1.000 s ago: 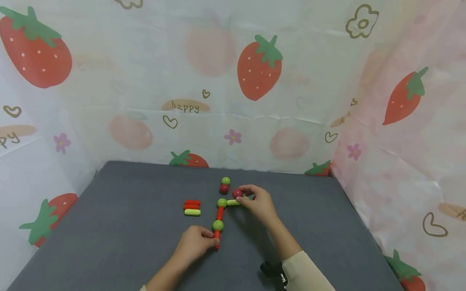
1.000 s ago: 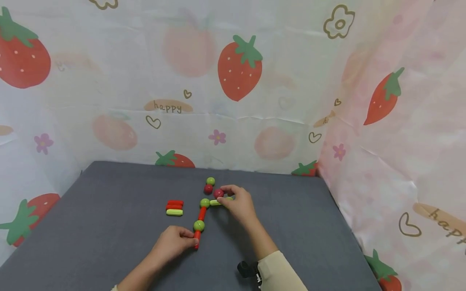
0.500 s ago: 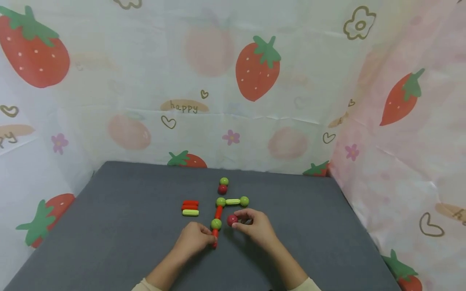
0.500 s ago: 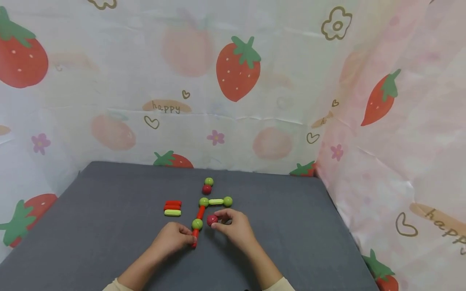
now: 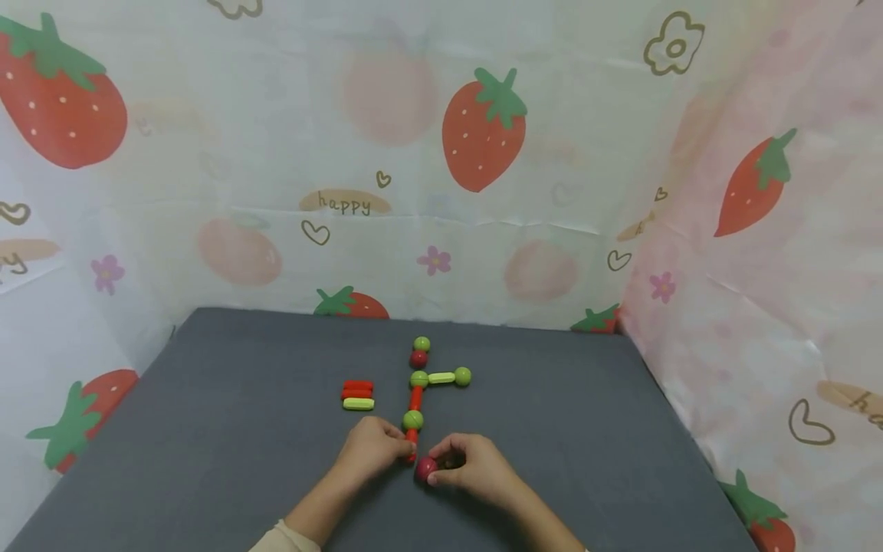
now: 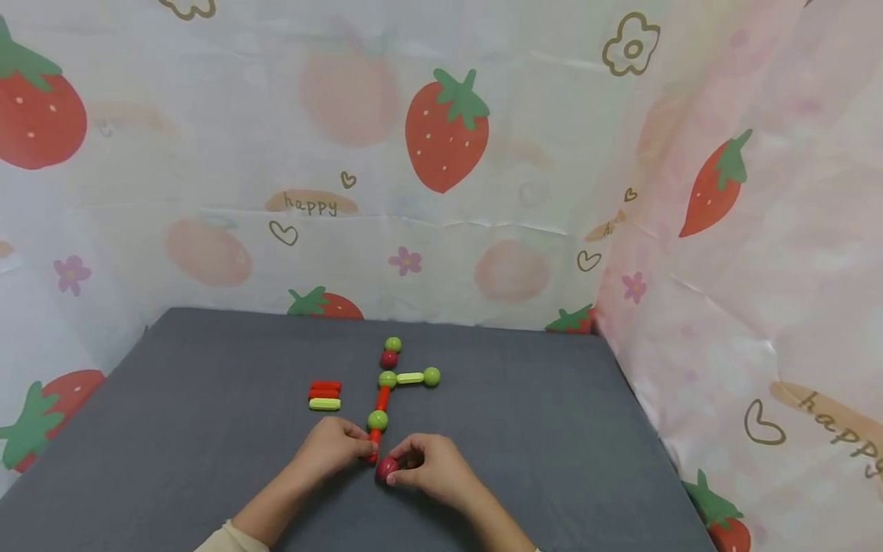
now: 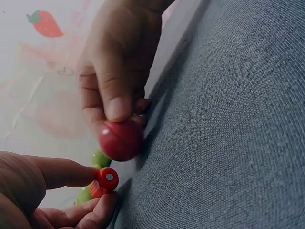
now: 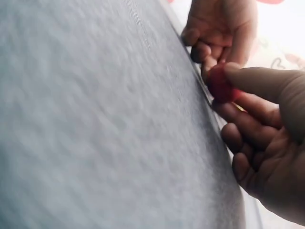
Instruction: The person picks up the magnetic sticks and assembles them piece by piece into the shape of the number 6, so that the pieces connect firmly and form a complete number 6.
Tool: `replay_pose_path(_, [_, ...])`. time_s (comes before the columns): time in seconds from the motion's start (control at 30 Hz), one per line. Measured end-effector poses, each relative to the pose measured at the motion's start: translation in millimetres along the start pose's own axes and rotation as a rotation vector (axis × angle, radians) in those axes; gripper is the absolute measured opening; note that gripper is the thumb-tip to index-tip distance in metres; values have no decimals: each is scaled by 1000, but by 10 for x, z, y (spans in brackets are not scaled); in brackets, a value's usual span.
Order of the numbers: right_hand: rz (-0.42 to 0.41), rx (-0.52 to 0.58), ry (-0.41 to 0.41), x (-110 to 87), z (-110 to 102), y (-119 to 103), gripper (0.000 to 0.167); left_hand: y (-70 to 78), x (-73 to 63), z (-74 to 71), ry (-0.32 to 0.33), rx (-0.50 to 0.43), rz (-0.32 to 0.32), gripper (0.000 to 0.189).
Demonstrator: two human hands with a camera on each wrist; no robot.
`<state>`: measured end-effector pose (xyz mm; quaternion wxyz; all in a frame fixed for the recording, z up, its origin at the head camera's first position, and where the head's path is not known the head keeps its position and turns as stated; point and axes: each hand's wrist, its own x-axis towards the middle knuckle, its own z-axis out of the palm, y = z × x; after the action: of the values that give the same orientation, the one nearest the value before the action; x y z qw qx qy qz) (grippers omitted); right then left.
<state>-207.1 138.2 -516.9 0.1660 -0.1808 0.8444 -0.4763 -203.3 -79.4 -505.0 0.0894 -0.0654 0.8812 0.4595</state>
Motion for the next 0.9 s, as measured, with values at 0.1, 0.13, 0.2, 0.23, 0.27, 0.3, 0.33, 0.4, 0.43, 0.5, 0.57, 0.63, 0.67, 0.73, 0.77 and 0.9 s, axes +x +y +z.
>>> replay_pose_path(0.1, [-38,-65,-2,-20,44,24,25,7,8,5,3,-10,3,14])
replay_pose_path(0.13, [-52,-83,1,-27,58,25,25,9,7,4,3,-12,4,14])
replay_pose_path(0.2, [-72,-105,9,-40,87,28,26,10,5,6,2,-18,1,14])
replay_pose_path(0.23, [-80,-115,15,-47,103,27,26,12,0,5,1,-19,-2,14])
replay_pose_path(0.27, [-87,-121,20,-54,118,24,27,15,-5,4,2,-20,-8,15])
replay_pose_path(0.3, [-94,-124,25,-59,133,21,27,16,-8,4,2,-18,-15,15])
replay_pose_path(0.33, [-96,-125,31,-63,147,19,27,18,-11,3,3,-16,-20,15])
replay_pose_path(0.4, [-102,-131,45,-65,172,18,27,24,-19,0,8,-11,-24,15])
replay_pose_path(0.43, [-103,-133,53,-65,181,19,27,27,-18,1,12,-9,-26,16])
replay_pose_path(0.5, [-101,-134,65,-62,194,23,28,31,-16,7,13,-6,-28,16])
replay_pose_path(0.57, [-92,-141,78,-58,205,28,28,36,-17,13,14,-3,-26,16])
replay_pose_path(0.63, [-93,-147,91,-53,214,32,29,34,-12,25,14,-4,-27,16])
replay_pose_path(0.67, [-100,-154,101,-51,219,34,29,33,-10,30,16,-4,-28,16])
replay_pose_path(0.73, [-123,-165,122,-52,231,37,30,34,-7,36,19,-6,-27,15])
replay_pose_path(0.77, [-136,-172,134,-53,238,40,31,36,-6,38,18,-8,-25,15])
replay_pose_path(0.9, [-179,-188,177,-50,264,54,31,47,-1,42,7,-18,-18,15])
